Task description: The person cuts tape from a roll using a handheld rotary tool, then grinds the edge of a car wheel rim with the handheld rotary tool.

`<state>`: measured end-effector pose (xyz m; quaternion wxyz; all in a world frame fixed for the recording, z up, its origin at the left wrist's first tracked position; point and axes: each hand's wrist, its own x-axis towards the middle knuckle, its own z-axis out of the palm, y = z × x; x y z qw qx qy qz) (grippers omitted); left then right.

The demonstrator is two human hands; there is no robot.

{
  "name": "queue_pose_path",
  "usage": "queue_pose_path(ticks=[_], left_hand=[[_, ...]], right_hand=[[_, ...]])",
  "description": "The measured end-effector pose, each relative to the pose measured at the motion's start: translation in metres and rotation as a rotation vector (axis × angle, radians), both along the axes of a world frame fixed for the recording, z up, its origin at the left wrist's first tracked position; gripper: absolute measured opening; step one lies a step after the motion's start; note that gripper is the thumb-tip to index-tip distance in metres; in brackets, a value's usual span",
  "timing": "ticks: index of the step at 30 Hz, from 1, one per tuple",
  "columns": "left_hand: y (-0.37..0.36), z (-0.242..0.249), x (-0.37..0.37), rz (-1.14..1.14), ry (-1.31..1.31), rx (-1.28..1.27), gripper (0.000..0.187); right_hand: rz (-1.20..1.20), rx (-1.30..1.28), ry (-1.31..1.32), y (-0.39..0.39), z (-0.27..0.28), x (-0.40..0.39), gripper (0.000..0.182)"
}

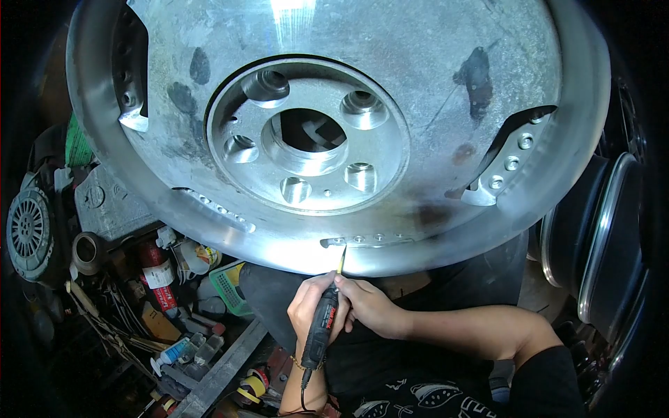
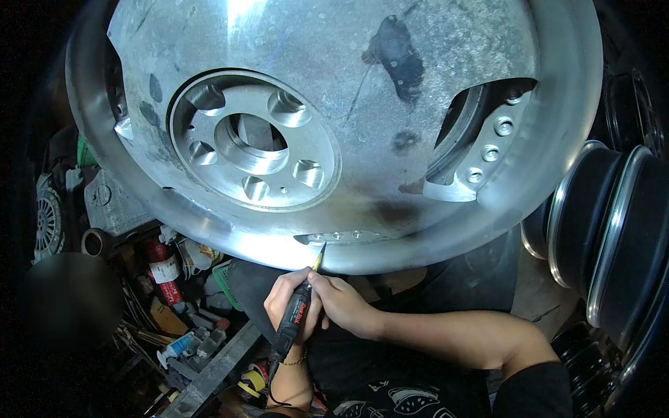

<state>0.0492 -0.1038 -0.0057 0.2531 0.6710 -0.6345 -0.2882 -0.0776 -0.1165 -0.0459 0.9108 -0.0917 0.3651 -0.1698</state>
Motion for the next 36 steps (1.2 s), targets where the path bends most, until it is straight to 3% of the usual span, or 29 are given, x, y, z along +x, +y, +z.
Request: queue_pose_path(ticks=[21, 36], left_hand=[[0.000, -0.005, 0.001, -0.031, 0.031, 0.004, 0.032], [0.009, -0.007, 0.000, 0.044, -0.125, -0.085, 0.035]], right_hand=[[0.016, 0.025, 0.037, -0.002, 0.005, -0.005, 0.042], [0.011, -0.048, -0.004, 0.004, -0.006, 0.006, 0.044]])
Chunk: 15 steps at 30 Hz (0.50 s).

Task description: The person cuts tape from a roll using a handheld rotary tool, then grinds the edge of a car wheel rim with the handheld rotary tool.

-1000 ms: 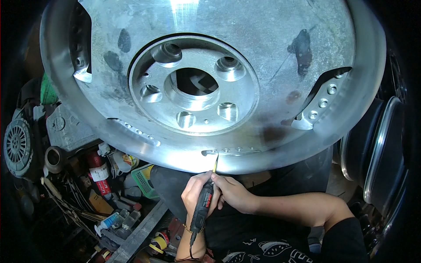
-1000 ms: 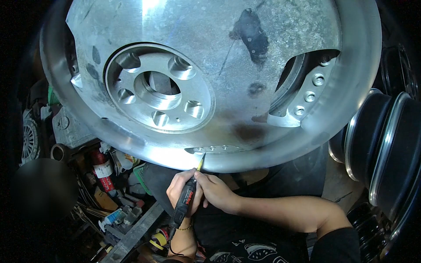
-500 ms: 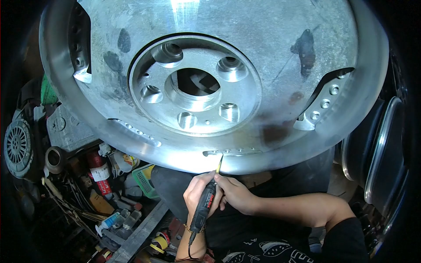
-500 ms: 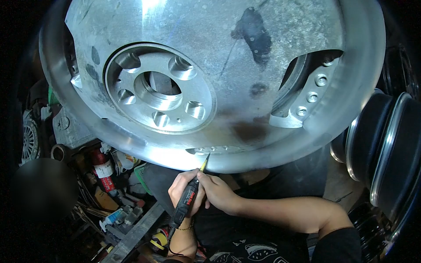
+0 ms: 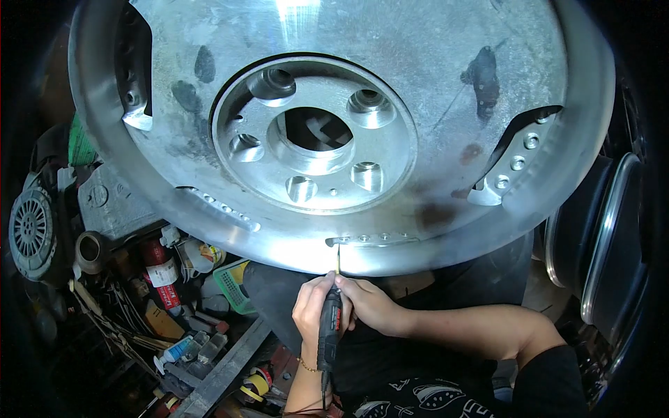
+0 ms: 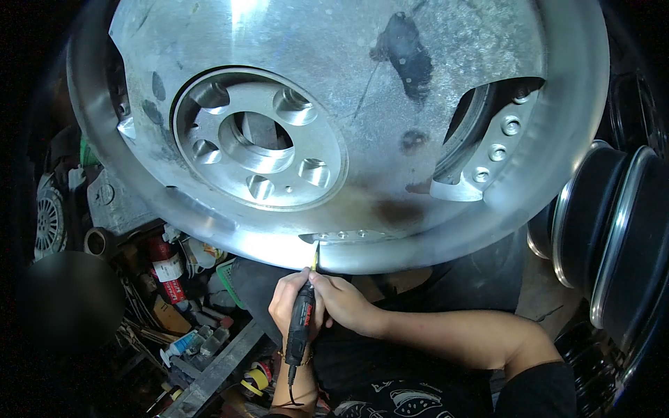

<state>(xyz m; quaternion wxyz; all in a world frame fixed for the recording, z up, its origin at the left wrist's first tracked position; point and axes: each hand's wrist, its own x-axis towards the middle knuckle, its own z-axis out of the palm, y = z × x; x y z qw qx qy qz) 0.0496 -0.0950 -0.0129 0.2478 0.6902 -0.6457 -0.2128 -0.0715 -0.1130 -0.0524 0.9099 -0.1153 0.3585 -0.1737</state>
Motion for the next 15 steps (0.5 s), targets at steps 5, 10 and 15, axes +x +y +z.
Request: queue_pose_path(ticks=[5, 10, 15], left_hand=[[-0.0022, 0.0003, 0.0011, -0.076, 0.039, 0.003, 0.032], [0.0011, 0.0012, 0.0002, -0.022, 0.015, 0.010, 0.031], [0.0020, -0.0004, 0.0011, -0.013, -0.009, 0.000, 0.032]], right_hand=[[-0.001, 0.016, 0.013, 0.0008, 0.0023, -0.0025, 0.045], [0.017, -0.011, 0.002, -0.0022, 0.0007, -0.0014, 0.044], [0.037, -0.039, 0.022, -0.0035, 0.0010, -0.0014, 0.046]])
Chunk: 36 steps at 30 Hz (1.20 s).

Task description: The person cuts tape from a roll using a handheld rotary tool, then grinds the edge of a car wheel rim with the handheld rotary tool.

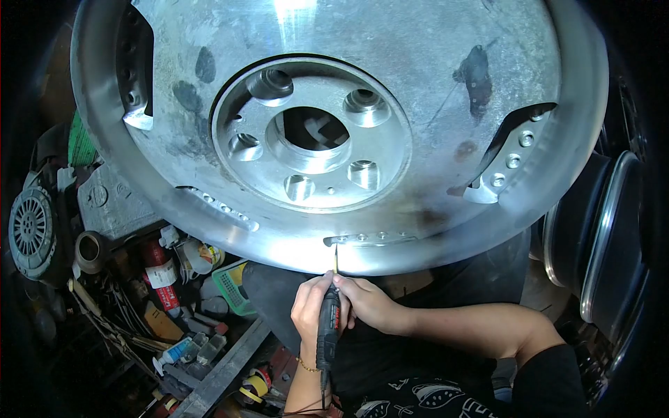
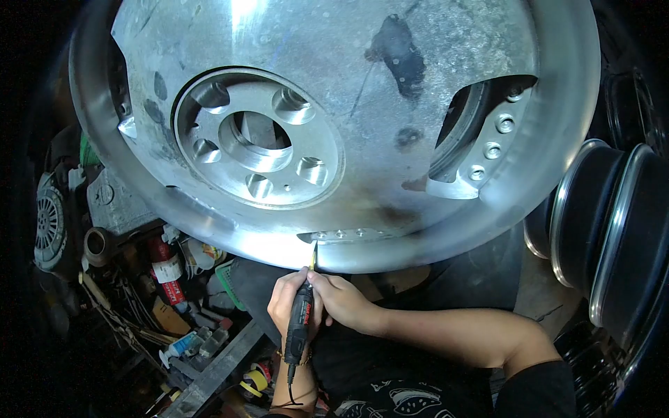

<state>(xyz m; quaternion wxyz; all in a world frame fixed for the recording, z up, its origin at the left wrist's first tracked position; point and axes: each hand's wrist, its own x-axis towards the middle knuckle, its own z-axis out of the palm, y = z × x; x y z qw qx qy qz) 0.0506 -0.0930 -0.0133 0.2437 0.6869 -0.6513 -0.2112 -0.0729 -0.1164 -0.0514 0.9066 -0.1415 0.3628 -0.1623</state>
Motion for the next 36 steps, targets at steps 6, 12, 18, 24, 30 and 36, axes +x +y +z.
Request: queue_pose_path(ticks=[6, 12, 18, 24, 30, 36], left_hand=[[-0.003, 0.001, 0.000, -0.041, 0.038, 0.012, 0.034], [-0.004, 0.000, 0.000, -0.065, 0.078, 0.017, 0.033], [-0.003, 0.001, 0.000, -0.018, 0.032, -0.011, 0.034], [0.001, -0.002, 0.001, -0.013, -0.029, -0.044, 0.033], [-0.001, 0.002, 0.000, 0.016, -0.007, -0.029, 0.033], [-0.002, 0.004, 0.003, 0.004, 0.048, -0.004, 0.033]], right_hand=[[-0.005, 0.008, -0.003, 0.003, -0.002, -0.002, 0.044], [-0.034, 0.027, 0.045, 0.006, -0.001, -0.003, 0.046], [-0.018, -0.047, 0.011, 0.006, -0.008, 0.003, 0.046], [-0.026, -0.081, -0.020, 0.008, -0.014, 0.006, 0.048], [0.042, -0.517, 0.413, 0.001, -0.002, -0.002, 0.034], [0.032, -0.782, 0.464, -0.005, 0.030, -0.025, 0.039]])
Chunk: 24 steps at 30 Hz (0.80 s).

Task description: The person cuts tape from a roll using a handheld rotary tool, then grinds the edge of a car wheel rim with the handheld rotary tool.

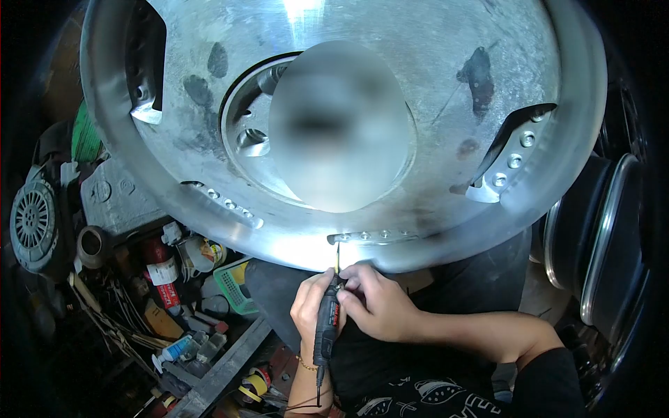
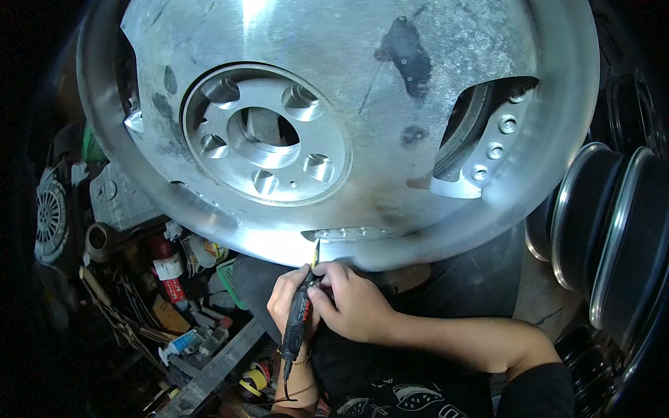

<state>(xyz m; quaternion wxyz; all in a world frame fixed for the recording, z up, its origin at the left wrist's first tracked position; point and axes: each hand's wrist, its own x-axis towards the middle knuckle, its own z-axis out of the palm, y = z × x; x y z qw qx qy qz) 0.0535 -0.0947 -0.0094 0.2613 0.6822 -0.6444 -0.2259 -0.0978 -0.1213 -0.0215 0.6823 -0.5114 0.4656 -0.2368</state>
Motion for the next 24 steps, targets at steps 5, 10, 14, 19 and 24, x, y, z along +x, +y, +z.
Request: queue_pose_path(ticks=[5, 10, 14, 19, 24], left_hand=[[0.003, 0.000, 0.001, 0.031, 0.018, 0.064, 0.037], [0.003, 0.001, 0.000, 0.057, -0.013, 0.044, 0.039], [0.004, -0.001, 0.000, 0.043, -0.043, 0.024, 0.031], [0.005, 0.002, -0.001, 0.067, -0.049, 0.028, 0.029], [0.006, -0.005, 0.002, 0.059, -0.009, 0.013, 0.030]], right_hand=[[0.232, -0.014, 0.023, -0.004, 0.015, -0.010, 0.069], [0.292, -0.094, -0.038, 0.003, 0.007, -0.006, 0.095], [0.297, -0.086, -0.085, 0.007, -0.001, -0.002, 0.104], [0.297, 0.002, -0.133, 0.005, -0.001, 0.001, 0.103], [0.262, -0.045, -0.121, 0.006, 0.000, 0.002, 0.102]])
